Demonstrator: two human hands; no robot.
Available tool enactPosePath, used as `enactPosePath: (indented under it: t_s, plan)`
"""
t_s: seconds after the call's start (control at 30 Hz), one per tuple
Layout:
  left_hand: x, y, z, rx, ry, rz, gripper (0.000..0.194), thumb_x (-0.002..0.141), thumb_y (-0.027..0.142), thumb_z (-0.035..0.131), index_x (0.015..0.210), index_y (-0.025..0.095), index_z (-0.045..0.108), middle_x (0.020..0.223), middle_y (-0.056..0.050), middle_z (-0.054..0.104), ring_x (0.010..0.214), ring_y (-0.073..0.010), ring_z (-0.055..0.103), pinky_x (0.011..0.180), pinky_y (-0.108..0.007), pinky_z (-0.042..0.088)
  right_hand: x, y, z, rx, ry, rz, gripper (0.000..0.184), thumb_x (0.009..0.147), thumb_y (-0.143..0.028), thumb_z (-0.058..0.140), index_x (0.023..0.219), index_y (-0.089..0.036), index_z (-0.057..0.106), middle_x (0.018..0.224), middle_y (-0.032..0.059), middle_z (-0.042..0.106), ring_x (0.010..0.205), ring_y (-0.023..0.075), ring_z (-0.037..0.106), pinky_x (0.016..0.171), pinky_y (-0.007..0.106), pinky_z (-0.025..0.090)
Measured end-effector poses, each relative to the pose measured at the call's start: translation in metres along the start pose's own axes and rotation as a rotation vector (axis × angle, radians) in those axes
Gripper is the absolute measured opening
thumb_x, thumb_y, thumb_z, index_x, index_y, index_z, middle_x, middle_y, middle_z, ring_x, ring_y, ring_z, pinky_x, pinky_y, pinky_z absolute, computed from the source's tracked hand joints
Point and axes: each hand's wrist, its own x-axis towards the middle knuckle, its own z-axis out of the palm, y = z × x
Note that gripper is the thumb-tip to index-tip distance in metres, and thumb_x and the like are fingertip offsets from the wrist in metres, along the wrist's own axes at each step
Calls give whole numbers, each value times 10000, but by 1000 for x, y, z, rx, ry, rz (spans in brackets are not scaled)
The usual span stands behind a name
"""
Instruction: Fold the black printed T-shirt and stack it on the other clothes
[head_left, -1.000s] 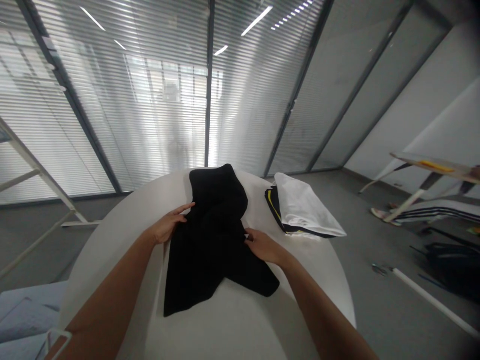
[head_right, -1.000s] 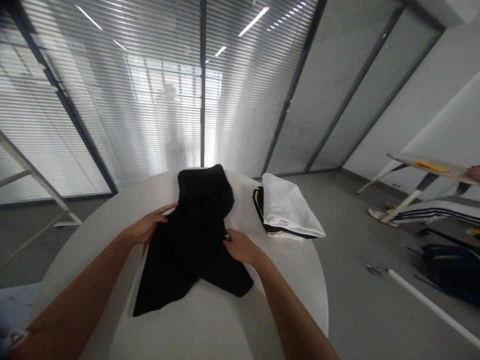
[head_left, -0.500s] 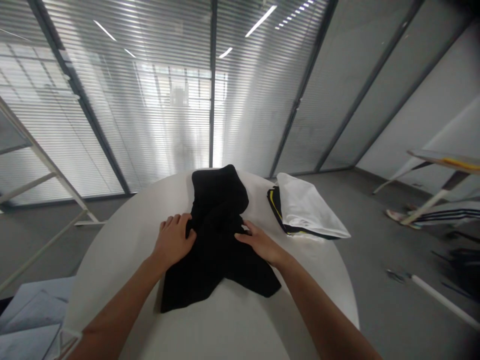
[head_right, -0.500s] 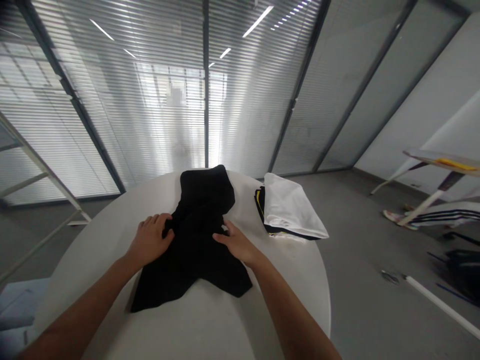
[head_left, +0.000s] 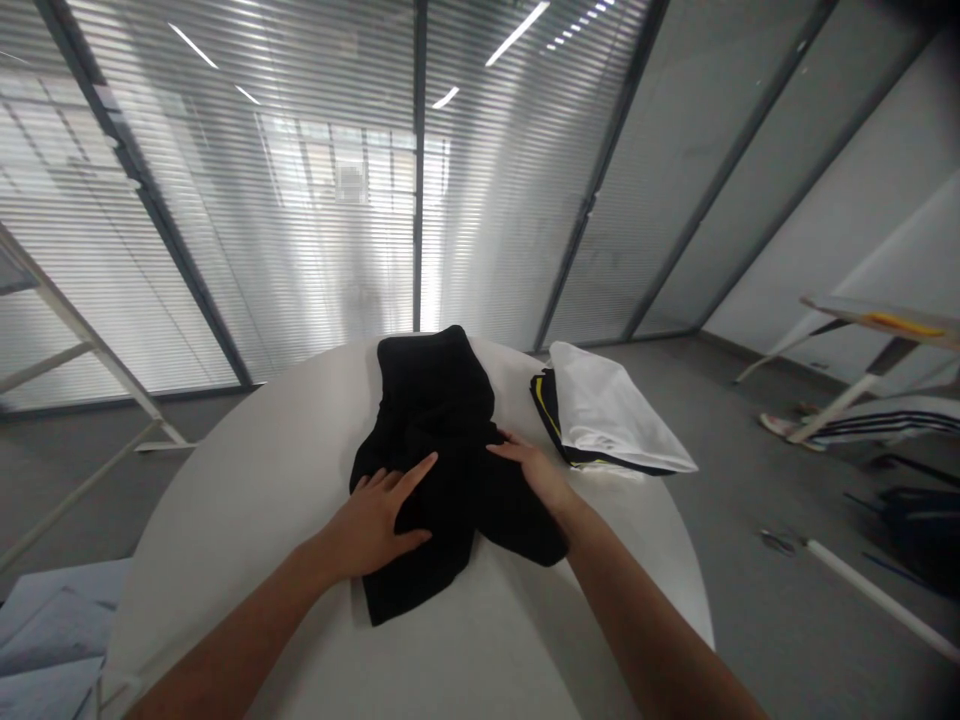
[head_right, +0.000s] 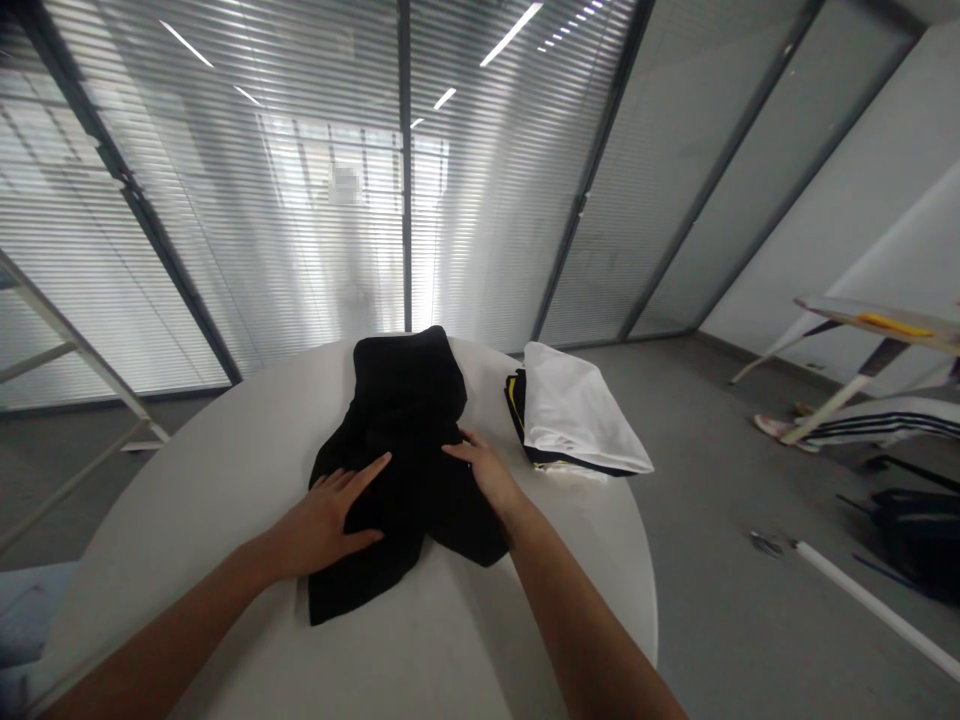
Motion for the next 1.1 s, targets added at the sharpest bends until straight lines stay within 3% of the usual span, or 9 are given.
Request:
enactPosePath:
  t_s: [0.17,0.3,0.47,0.6,0.73,0.83,1.0,1.1]
  plan:
    - [8,-16,-2,81,50,-17,846,748,435,720,1504,352,350,1375,-127,502,1303,-426,368,1120,-605,67,-2,15,13,50,-122,-95,778,690,-229,607,1441,-224,403,1153,58,688,1020,249,668,892,374,515]
    - [19,-26,-6,233,69,52,835,791,412,668,1530,338,286,1245,-126,539,1204,-375,446,1096,-577,202,10,33,17,116,-179,-141,861,677,-196,676,1471,-240,347,1206,56,667,1067,243,649,946,380,492]
    - [49,-40,-15,440,69,89,808,868,361,561,1564,296,155,1221,-126,506,1156,-310,465,1059,-524,327,30,45,15,252,-109,-242,871,690,-246,748,1466,-310,359,1256,32,641,1171,234,595,1061,419,415]
    - [70,-54,-17,499,93,119,762,877,253,510,1562,263,176,1223,-127,520,1159,-286,485,1062,-509,358,43,52,9,196,-94,-329,907,625,-166,700,1453,-337,370,1350,31,576,1219,235,561,1085,444,396]
    - [72,-56,-16,458,125,130,652,882,181,441,1517,280,332,1320,-107,555,1271,-279,478,1135,-553,273,44,60,2,-92,-161,-465,1002,579,-119,573,1512,-319,269,1535,50,375,1348,238,440,1088,446,396]
    - [63,-48,-22,305,122,113,553,903,194,399,1445,285,456,1415,-61,541,1334,-260,455,1171,-544,226,36,62,-2,-392,-168,-592,1029,626,-107,519,1556,-300,123,1589,59,262,1401,225,360,1106,444,367]
    - [53,-24,-36,-11,323,73,438,937,337,405,1326,223,571,1347,-58,601,1281,-230,515,1149,-451,317,17,54,0,-951,-92,-774,1037,710,-92,508,1565,-246,-59,1494,129,375,1325,261,400,1086,489,356]
    - [50,-14,-33,-221,427,11,447,922,395,457,1308,202,574,1296,-77,625,1223,-243,554,1098,-450,381,8,48,10,-1197,21,-813,1032,756,-185,603,1570,-192,-32,1351,157,485,1207,308,448,1022,509,386]
